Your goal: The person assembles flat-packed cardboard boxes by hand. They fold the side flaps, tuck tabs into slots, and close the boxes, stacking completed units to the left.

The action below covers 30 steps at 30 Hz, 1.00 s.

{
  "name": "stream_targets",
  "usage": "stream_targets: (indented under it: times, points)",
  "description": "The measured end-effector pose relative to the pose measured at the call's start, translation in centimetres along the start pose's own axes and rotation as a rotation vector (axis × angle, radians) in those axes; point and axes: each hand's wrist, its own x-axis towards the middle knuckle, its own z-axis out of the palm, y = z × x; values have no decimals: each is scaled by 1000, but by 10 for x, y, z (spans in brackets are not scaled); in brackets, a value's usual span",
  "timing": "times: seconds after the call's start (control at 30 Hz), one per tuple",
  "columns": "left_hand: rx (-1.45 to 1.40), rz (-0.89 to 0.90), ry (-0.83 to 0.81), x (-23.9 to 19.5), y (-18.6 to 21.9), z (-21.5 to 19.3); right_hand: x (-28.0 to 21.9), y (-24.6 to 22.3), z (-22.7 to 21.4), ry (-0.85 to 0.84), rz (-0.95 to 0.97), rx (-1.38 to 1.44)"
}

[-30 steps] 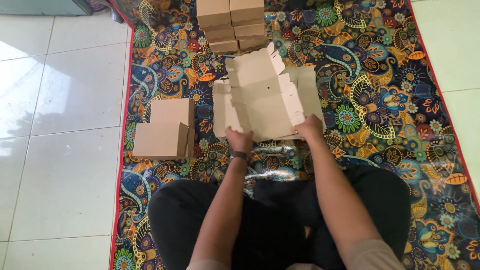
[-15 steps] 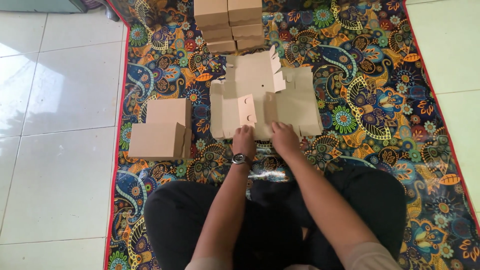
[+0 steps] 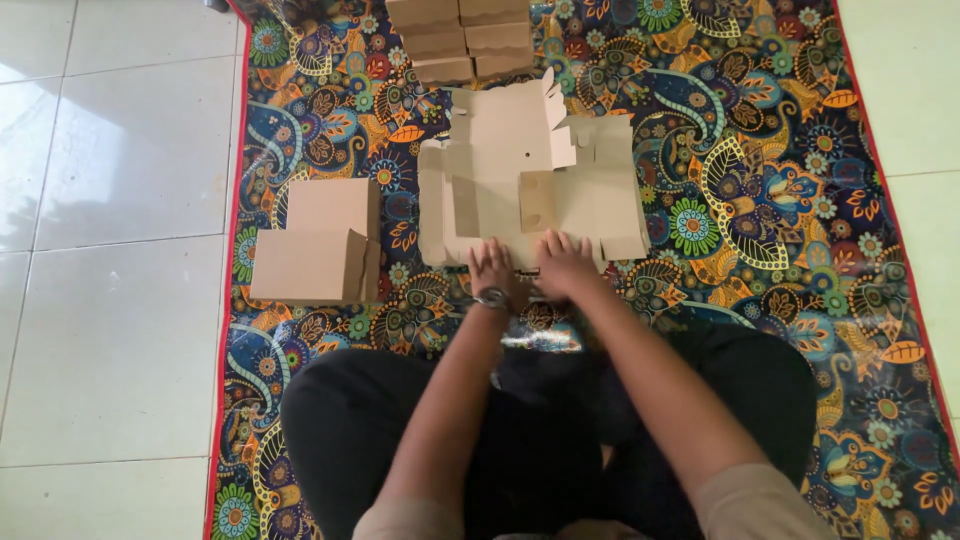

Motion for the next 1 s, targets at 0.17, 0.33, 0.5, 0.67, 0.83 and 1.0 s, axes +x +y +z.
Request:
stream_targets:
  times: [0.17,0.33,0.5,0.67,0.83,1.0]
  points:
    - [-292,34,-16,42,-30,38,-28,23,-25,66,-76,354]
    - [-900,-190,511,25,-27,-11,14,40,5,565,87,925]
    - [-1214,-536,700,50,-42,12,11,31,-10,667,89,1284]
    - [-532,-394,468,52,-37,4,-16,12,-32,619,20,1177]
    - [-274,-228,332,45,-21,-6,-12,4,-38,507,-142,545]
    - [-335,-106,75,43,-22,-22,39,1,4,1036,-156,168]
